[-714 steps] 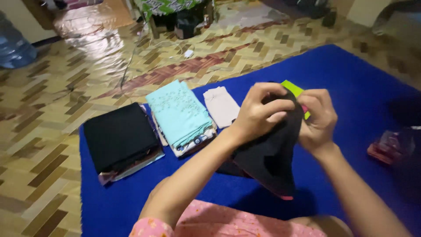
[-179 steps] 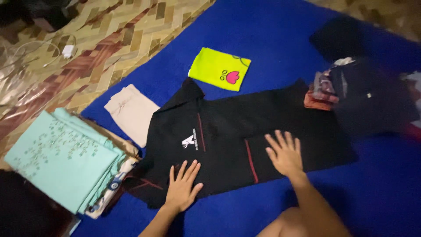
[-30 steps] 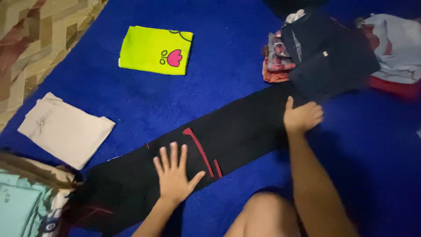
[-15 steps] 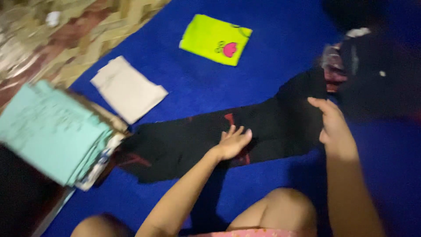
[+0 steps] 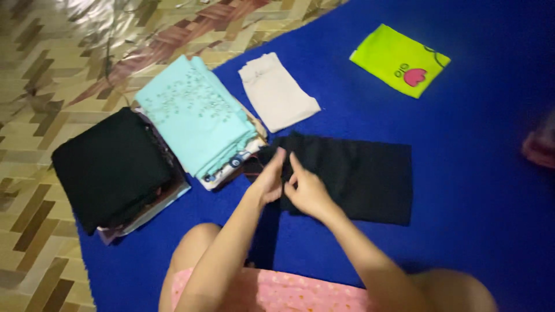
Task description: The person folds a black shirt, a white shirt, a patterned shirt, and a plaid shirt one at a time on a blue mat. They spread each item out, fold the sleeves and sides, and place them into a growing stack.
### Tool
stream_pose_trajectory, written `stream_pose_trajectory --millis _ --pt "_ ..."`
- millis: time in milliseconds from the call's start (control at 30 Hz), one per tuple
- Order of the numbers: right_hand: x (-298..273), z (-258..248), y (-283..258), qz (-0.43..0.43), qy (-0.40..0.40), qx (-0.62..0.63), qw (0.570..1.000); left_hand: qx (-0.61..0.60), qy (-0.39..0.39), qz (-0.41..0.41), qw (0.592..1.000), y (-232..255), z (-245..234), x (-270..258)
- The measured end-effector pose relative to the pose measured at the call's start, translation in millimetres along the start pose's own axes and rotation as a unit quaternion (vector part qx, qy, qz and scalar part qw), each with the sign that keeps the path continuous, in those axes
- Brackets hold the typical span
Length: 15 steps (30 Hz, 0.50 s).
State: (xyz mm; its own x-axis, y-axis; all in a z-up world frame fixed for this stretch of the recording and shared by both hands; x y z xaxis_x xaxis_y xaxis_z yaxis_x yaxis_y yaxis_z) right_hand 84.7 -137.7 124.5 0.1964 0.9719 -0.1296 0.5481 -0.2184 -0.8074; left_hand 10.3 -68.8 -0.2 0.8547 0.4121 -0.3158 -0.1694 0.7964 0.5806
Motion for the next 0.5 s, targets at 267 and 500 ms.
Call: stream_pose_trajectory --millis 267,500 --pt "-38.3 -5.3 20.5 -0.08 0.087 -0.221 0.968 0.317 0.161 0.229 0.906 25.0 6.8 3.1" --pt "-46.8 -52.4 110.0 0.07 0.136 -0.347 0.925 0.602 0.405 0.194 0.66 55.3 21.6 -56.3"
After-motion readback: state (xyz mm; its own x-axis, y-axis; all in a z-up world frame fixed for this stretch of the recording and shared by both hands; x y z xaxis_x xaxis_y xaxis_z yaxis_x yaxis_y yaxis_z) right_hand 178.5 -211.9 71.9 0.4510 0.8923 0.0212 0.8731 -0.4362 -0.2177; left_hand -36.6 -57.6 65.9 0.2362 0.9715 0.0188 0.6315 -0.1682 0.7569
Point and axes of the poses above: each hand's wrist, its own x-axis towards the middle knuckle, its own z-axis out of the palm, y = z × x, the point moved 6 cm from there along x, towards the middle knuckle, and after that the axes turned 6 degrees about -y, right-handed, at the moved point
